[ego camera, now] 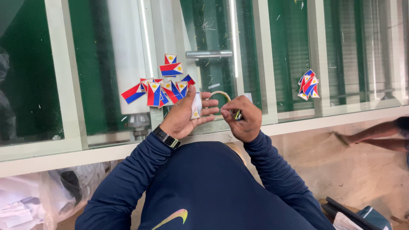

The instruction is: The person uses pliers to trim the edges of small Philippine flag stickers. They pick up each sticker, carefully remove excess material around the perimeter, and place the finished pieces on a glass surface.

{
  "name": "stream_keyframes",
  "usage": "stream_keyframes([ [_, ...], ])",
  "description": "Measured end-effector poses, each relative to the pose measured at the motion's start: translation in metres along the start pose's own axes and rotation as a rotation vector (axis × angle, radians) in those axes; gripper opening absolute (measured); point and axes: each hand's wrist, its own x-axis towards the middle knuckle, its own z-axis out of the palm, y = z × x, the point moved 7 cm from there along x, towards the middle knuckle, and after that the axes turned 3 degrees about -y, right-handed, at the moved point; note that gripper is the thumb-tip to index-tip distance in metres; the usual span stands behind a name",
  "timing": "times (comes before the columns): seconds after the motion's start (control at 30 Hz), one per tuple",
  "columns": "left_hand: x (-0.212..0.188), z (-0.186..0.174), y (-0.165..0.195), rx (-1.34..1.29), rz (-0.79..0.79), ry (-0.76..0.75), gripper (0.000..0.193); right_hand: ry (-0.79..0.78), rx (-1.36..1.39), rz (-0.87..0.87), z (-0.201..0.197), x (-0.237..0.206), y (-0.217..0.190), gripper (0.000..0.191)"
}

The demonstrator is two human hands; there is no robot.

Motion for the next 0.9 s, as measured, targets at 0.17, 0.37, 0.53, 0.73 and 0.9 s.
stream_keyframes([
  [0.17,-0.015,0.01,0.002,-0.1,0.042,-0.128,0.05,0.051,-0.2,-0.267,0.011,-0.003,-0.022,0.028],
  [0.37,-0.023,0.017,-0.001,0.039,0.11,-0.07,0.049,0.036,-0.242,-0.406,0.015,-0.009,-0.035,0.033],
  [0.53,-0.021,0.018,-0.006,0.081,0.142,0.031,0.051,-0.026,-0.325,-0.487,0.023,-0.009,-0.039,0.035],
  [0.73,-0.018,0.023,-0.009,0.034,0.138,-0.059,0.05,-0.06,-0.4,-0.529,0.025,-0.011,-0.037,0.03],
  [0.9,-0.022,0.024,-0.007,-0.032,0.112,-0.155,0.068,-0.113,-0.403,-0.564,0.024,-0.013,-0.034,0.031],
])
